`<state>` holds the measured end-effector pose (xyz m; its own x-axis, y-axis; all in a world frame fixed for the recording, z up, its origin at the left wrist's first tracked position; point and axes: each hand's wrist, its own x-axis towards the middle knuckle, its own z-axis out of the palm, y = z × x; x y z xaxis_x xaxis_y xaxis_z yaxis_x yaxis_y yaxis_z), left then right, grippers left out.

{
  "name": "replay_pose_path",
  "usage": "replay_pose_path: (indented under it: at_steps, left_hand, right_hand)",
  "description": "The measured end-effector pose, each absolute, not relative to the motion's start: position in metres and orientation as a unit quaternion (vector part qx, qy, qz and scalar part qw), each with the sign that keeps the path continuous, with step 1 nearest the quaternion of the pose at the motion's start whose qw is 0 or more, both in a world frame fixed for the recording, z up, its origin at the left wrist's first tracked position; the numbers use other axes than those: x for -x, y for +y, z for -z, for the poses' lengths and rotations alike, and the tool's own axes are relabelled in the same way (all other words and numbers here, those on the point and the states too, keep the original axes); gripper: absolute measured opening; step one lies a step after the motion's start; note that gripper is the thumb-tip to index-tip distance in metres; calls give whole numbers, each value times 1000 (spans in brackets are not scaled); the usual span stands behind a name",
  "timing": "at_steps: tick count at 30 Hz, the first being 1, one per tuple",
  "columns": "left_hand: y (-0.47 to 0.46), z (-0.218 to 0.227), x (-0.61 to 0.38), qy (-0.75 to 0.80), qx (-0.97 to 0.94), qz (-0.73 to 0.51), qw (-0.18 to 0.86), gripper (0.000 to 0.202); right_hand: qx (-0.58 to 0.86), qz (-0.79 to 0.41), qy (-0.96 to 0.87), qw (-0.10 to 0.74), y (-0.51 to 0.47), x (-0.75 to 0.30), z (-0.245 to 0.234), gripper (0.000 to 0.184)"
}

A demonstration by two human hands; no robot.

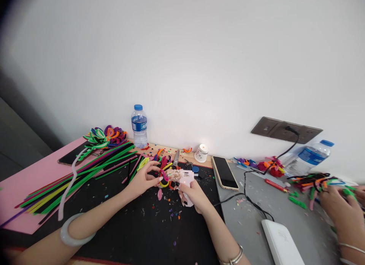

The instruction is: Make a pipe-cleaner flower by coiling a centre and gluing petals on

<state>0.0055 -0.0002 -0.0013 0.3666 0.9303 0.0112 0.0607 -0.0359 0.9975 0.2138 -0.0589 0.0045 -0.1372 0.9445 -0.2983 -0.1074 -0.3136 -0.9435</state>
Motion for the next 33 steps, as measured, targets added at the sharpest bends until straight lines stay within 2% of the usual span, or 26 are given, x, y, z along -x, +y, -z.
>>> replay_pose_path:
  at_steps: [15,33]
  left_hand:
    - [0,1,-6,411,-605,-394,557,48]
    - [1,3,-6,402,-606,-392,564,50]
  right_hand:
    - [504,-639,-407,413,-60,-215,-3,24]
    - [509,-631,-414,414,-59,-216,-1,31]
